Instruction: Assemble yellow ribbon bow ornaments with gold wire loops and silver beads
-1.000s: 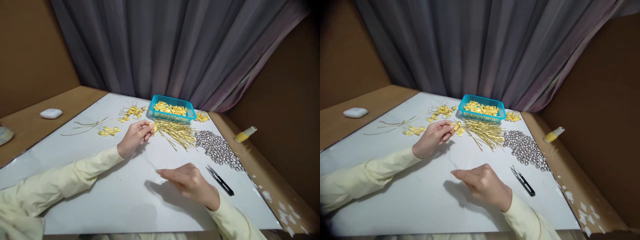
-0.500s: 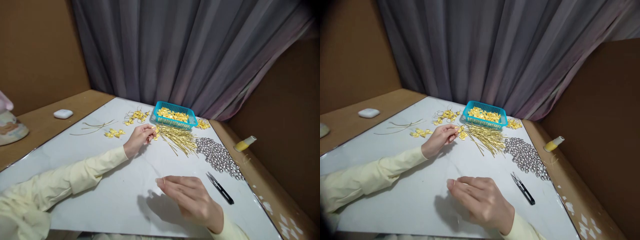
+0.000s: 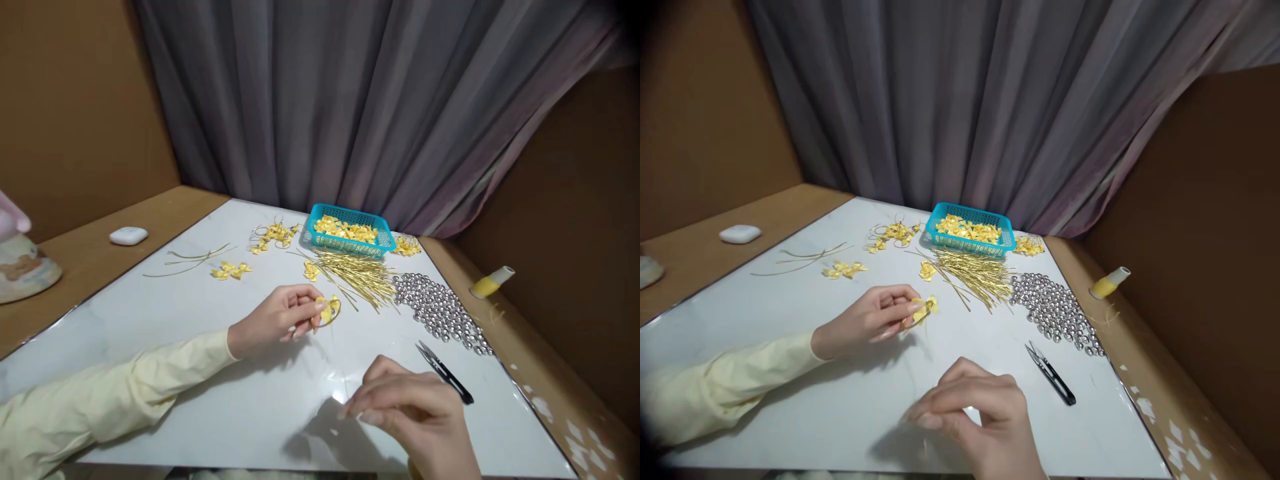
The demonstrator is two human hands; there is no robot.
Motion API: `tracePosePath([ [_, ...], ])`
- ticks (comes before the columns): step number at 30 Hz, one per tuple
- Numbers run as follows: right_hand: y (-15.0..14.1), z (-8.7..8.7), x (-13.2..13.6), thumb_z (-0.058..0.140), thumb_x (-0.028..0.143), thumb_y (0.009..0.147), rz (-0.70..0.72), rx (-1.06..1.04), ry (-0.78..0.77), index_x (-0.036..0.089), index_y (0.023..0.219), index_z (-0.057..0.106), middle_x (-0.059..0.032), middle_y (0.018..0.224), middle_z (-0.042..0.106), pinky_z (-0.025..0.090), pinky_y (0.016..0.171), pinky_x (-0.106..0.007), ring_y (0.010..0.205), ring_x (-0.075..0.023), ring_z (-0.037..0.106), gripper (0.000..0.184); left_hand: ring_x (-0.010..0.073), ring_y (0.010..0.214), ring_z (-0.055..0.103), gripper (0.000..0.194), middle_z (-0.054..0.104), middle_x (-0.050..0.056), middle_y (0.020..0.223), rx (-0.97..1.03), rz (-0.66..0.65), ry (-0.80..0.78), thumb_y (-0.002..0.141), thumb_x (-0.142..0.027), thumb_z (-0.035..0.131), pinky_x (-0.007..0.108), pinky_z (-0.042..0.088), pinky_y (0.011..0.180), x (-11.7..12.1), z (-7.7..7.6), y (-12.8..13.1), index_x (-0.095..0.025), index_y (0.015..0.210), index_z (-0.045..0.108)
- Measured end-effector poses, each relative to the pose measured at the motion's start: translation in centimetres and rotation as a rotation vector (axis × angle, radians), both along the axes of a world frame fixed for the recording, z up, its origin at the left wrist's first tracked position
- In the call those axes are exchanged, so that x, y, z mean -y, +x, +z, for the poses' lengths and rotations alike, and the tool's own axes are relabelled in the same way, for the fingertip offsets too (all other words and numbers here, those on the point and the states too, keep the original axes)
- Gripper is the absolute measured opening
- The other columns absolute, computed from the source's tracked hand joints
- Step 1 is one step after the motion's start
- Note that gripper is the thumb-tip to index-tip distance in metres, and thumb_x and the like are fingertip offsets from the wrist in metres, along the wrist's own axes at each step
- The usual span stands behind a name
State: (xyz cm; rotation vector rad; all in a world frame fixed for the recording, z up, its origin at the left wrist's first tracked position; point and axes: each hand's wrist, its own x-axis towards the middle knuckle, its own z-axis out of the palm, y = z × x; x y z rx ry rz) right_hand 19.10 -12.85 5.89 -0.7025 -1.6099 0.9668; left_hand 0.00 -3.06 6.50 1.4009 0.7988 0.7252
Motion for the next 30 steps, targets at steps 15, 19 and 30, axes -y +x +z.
tracePosePath([
  [15, 1.4, -0.8, 0.7, 0.051, 0.025, 0.083, -0.391, 0.264, -0.21, 0.02, 0.078, 0.068, -0.0013, 0.06, 0.061, 0.041, 0.049, -0.022, 0.053, -0.0134, 0.053, 0.018, 0.0019, 0.029, 0.022, 0.015, 0.042, -0.008, 0.039, 0.065, -0.358, -0.36, 0.078, -0.027, 0.06, 0.014, 0.018, 0.03, 0.0, -0.5, 1.5, -0.014, 0.073, 0.056],
  [19, 1.4, -0.7, 0.9, 0.049, 0.022, 0.083, -0.432, 0.318, -0.168, 0.019, 0.073, 0.064, -0.0007, 0.059, 0.059, 0.037, 0.046, -0.02, 0.05, -0.0108, 0.049, 0.018, 0.0011, 0.028, 0.022, 0.019, 0.049, -0.005, 0.044, 0.1, -0.369, -0.422, 0.074, -0.031, 0.064, 0.013, 0.017, 0.027, -0.2, -0.6, 2.0, -0.013, 0.074, 0.057],
  [30, 1.2, -0.5, 0.6, 0.047, 0.017, 0.083, -0.435, 0.384, -0.09, 0.019, 0.072, 0.062, -0.0003, 0.058, 0.06, 0.037, 0.044, -0.02, 0.049, -0.0109, 0.051, 0.019, 0.0013, 0.028, 0.019, 0.019, 0.04, -0.008, 0.038, 0.055, -0.398, -0.462, 0.074, -0.031, 0.063, 0.012, 0.018, 0.027, -0.2, -0.9, 2.4, -0.014, 0.073, 0.055],
])
